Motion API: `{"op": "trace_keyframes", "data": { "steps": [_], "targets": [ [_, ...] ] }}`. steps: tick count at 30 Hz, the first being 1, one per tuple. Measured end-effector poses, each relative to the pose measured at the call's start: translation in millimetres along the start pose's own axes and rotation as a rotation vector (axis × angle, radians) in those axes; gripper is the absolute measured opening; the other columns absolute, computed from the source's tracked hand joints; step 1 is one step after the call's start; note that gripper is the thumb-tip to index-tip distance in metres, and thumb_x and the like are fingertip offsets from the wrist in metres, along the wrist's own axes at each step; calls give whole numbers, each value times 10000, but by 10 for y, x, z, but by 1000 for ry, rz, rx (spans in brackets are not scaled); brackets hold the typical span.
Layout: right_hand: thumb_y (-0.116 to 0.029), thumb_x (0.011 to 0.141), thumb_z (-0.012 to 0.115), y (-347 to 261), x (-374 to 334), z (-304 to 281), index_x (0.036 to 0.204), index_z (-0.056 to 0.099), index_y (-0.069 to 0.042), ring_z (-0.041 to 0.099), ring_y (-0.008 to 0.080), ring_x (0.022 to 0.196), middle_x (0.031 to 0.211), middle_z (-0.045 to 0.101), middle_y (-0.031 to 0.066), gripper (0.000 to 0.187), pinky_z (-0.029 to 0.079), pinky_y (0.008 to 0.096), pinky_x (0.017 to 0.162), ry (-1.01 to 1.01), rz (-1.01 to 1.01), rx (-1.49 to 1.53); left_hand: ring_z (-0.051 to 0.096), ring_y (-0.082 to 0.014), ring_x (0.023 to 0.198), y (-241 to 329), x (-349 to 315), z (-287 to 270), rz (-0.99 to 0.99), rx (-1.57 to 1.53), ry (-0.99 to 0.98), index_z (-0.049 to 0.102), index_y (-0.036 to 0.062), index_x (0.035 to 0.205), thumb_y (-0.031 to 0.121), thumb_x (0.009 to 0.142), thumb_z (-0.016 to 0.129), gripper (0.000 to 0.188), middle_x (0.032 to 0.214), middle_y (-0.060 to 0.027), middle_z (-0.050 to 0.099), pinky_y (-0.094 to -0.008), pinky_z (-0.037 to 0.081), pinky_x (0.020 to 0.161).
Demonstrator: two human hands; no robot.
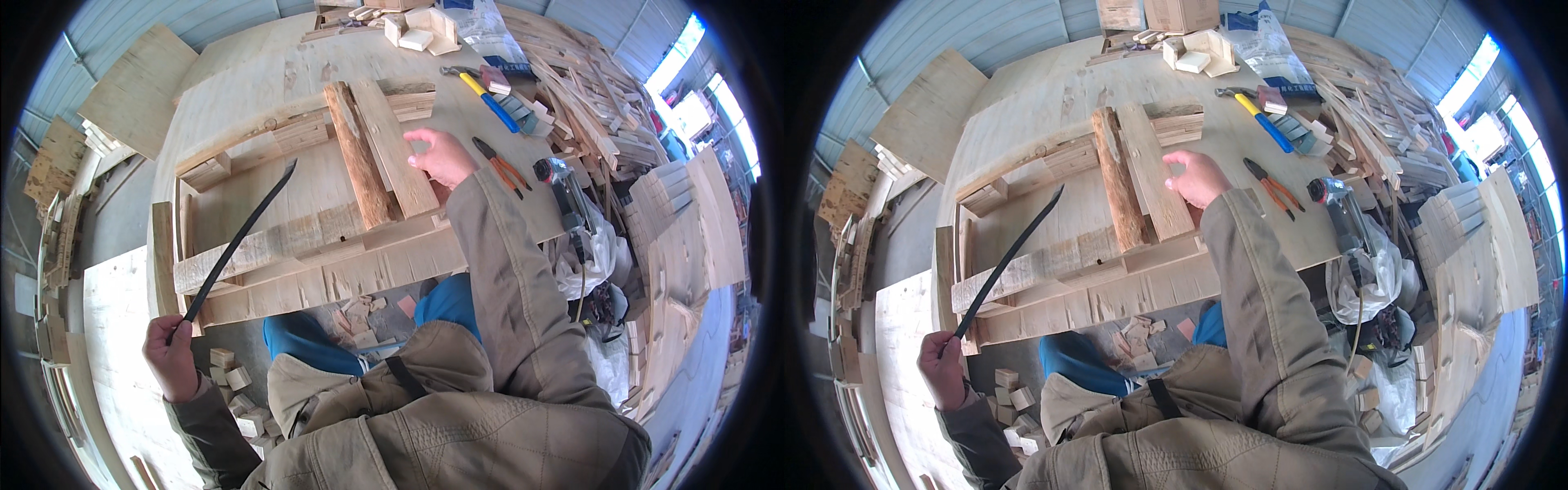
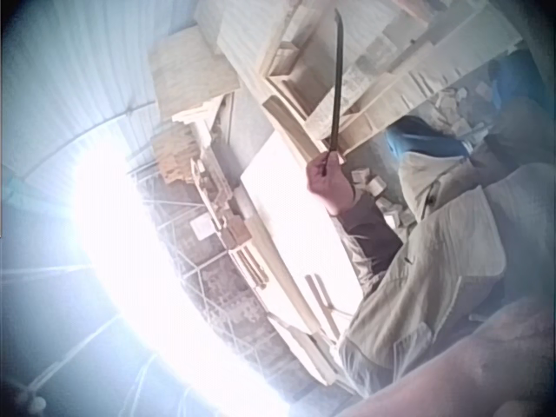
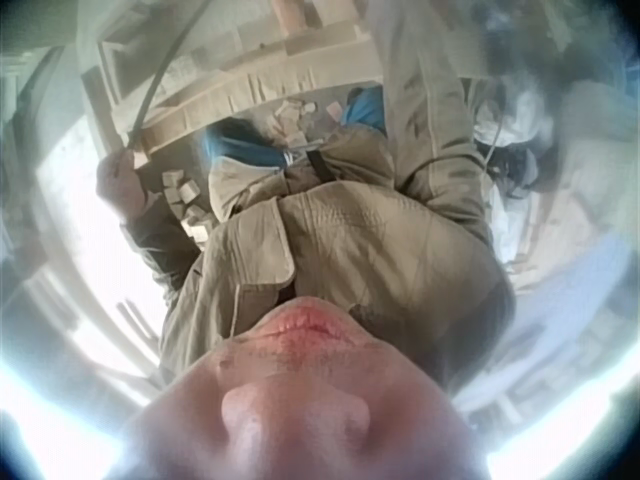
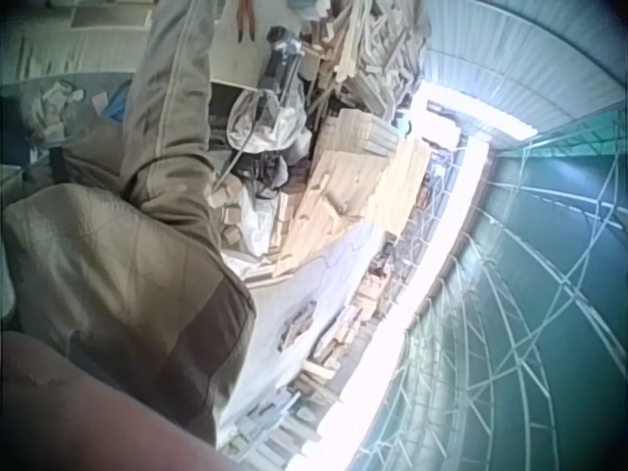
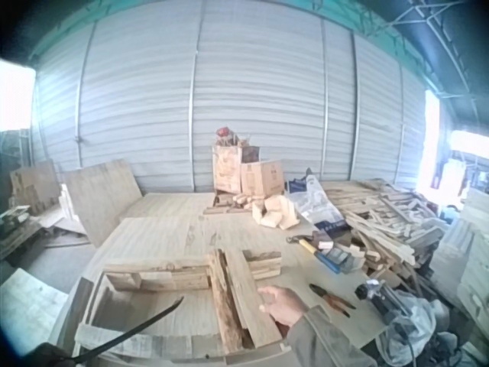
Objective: The person lifts a wooden pallet onto a workbench and uses a crowbar to pry off several wooden slats. They then use pliers to remove nails from the pallet frame. The removed slats are placed on the workbench.
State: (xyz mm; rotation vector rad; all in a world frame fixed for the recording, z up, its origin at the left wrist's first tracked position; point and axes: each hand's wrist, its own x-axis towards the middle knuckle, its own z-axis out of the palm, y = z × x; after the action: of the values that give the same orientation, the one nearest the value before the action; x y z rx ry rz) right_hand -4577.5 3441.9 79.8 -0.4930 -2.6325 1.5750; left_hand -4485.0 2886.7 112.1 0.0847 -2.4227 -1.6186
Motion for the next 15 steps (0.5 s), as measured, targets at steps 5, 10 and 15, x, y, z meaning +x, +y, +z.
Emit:
{"op": "trace_keyframes", "data": {
  "steps": [5, 10, 15],
  "targets": [
    [-114, 899, 789, 79, 22, 29, 1346, 708, -72, 754, 278, 1012, 1101, 786, 188, 456, 564, 395, 925, 64, -125, -122, 461, -22, 723, 51, -42, -34, -64, -29, 45, 701, 8, 1036, -13, 943, 724, 98, 842, 43, 622, -198, 350, 642],
    [-151, 913, 792, 130, -14, 75, 1366, 682, -45, 742, 264, 1006, 1068, 769, 187, 478, 569, 396, 908, 133, -150, -143, 411, -5, 635, 195, -111, -10, 6, -88, 57, 699, 28, 1047, 1, 950, 726, 104, 800, 56, 601, -193, 298, 565],
    [-185, 926, 790, 4, -202, 41, 1373, 662, -22, 745, 292, 1023, 1097, 766, 201, 493, 580, 413, 909, 328, -196, -235, 384, 1, 571, 364, -190, 86, 64, -140, 63, 695, 35, 1047, 10, 956, 725, 100, 763, 59, 591, -194, 263, 511]
  ]
}}
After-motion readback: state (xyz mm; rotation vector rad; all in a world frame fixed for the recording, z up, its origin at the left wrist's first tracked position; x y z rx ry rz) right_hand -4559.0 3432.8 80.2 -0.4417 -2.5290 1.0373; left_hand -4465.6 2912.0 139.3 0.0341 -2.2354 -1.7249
